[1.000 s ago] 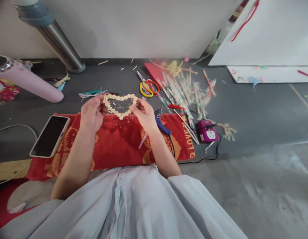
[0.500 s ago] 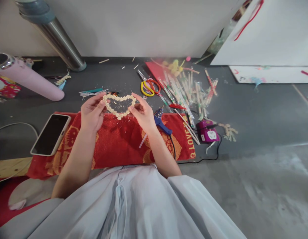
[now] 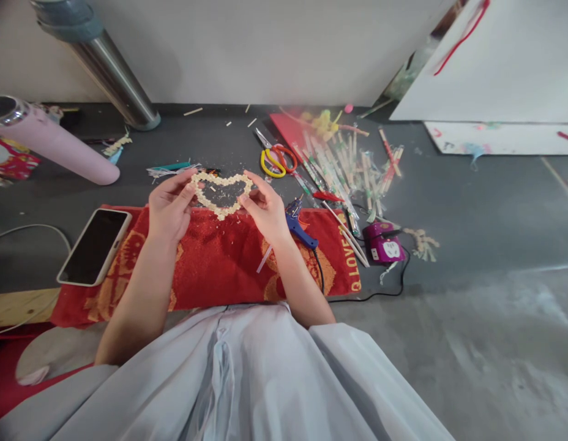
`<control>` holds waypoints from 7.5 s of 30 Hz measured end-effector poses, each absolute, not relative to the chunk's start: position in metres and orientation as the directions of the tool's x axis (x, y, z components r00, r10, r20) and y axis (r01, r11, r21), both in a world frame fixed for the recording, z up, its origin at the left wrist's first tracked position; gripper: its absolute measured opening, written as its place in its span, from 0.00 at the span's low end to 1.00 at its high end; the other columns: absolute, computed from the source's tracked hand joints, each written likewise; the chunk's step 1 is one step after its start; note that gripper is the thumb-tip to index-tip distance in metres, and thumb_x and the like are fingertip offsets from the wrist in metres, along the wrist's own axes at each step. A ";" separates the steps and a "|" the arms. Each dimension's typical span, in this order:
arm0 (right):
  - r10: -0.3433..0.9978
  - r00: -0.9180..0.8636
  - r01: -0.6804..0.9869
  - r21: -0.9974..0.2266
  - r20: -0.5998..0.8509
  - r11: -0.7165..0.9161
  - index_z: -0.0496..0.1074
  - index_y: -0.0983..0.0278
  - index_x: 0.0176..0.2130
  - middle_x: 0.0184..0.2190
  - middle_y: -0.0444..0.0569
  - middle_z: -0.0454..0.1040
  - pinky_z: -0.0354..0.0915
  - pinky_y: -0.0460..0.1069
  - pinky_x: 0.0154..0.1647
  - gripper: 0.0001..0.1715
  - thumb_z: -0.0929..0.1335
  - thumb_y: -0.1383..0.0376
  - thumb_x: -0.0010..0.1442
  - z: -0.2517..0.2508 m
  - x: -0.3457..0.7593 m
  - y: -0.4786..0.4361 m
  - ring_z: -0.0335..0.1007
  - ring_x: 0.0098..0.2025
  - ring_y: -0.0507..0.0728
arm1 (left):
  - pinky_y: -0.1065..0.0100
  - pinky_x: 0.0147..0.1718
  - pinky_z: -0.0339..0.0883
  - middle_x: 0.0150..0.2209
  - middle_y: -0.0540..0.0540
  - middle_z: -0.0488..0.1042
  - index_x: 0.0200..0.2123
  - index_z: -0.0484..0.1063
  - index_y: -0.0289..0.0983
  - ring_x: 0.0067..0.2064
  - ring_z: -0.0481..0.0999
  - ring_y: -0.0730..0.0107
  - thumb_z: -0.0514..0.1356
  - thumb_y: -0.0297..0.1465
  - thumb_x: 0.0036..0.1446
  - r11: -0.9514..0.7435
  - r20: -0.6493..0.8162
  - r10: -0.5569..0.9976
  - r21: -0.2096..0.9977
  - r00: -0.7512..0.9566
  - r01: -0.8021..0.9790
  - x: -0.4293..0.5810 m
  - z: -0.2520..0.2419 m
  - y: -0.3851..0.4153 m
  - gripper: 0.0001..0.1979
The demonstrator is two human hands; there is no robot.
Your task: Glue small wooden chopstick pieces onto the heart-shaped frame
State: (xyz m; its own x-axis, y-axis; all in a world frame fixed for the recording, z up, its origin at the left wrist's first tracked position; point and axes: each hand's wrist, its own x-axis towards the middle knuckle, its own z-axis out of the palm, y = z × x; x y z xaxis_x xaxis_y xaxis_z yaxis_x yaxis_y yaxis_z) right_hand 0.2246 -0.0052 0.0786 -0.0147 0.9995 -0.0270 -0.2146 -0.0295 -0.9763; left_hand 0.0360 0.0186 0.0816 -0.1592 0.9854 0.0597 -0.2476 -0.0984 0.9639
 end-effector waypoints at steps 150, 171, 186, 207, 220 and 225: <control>0.781 -0.613 0.601 -0.571 0.118 0.558 0.73 0.60 0.39 0.41 0.51 0.70 0.68 0.60 0.51 0.07 0.68 0.60 0.64 0.032 0.247 -0.030 0.68 0.48 0.62 | 0.37 0.62 0.53 0.59 0.43 0.71 0.40 0.80 0.43 0.61 0.65 0.38 0.68 0.33 0.52 -0.387 0.118 0.908 0.606 0.402 0.695 0.025 0.030 -0.046 0.10; 0.769 -0.639 0.641 -0.541 0.018 0.545 0.72 0.59 0.35 0.38 0.50 0.70 0.71 0.60 0.50 0.22 0.56 0.58 0.73 0.036 0.238 -0.030 0.70 0.46 0.60 | 0.40 0.63 0.52 0.54 0.49 0.71 0.40 0.76 0.46 0.62 0.65 0.48 0.60 0.39 0.62 -0.348 0.087 0.915 0.665 0.393 0.662 0.024 0.023 -0.043 0.07; 0.752 -0.650 0.636 -0.466 0.107 0.616 0.71 0.59 0.39 0.40 0.48 0.69 0.71 0.58 0.49 0.13 0.60 0.60 0.71 0.032 0.241 -0.032 0.70 0.45 0.57 | 0.41 0.67 0.50 0.63 0.57 0.62 0.43 0.72 0.47 0.68 0.57 0.49 0.51 0.45 0.69 -0.283 -0.027 0.915 0.667 0.402 0.689 0.024 0.026 -0.045 0.13; 0.764 -0.639 0.649 -0.469 0.090 0.599 0.72 0.59 0.39 0.41 0.51 0.70 0.70 0.61 0.50 0.08 0.65 0.59 0.67 0.034 0.241 -0.032 0.69 0.47 0.61 | 0.38 0.57 0.61 0.54 0.47 0.67 0.40 0.76 0.44 0.61 0.65 0.44 0.57 0.41 0.65 -0.479 0.156 0.867 0.525 0.473 0.704 0.023 0.019 -0.041 0.11; 0.757 -0.620 0.628 -0.448 0.207 0.637 0.69 0.60 0.38 0.39 0.48 0.71 0.71 0.57 0.46 0.08 0.71 0.60 0.61 0.043 0.256 -0.032 0.69 0.43 0.58 | 0.36 0.65 0.49 0.56 0.49 0.71 0.40 0.76 0.48 0.62 0.62 0.43 0.62 0.43 0.58 -0.403 0.182 0.899 0.699 0.398 0.591 0.020 0.012 -0.037 0.10; 0.809 -0.588 0.742 -0.405 -0.011 0.534 0.57 0.59 0.22 0.26 0.44 0.66 0.65 0.52 0.35 0.17 0.65 0.67 0.60 0.055 0.259 -0.036 0.65 0.33 0.54 | 0.38 0.62 0.53 0.54 0.46 0.72 0.41 0.77 0.45 0.58 0.65 0.47 0.58 0.40 0.61 -0.465 0.284 0.882 0.656 0.376 0.595 0.018 0.013 -0.035 0.10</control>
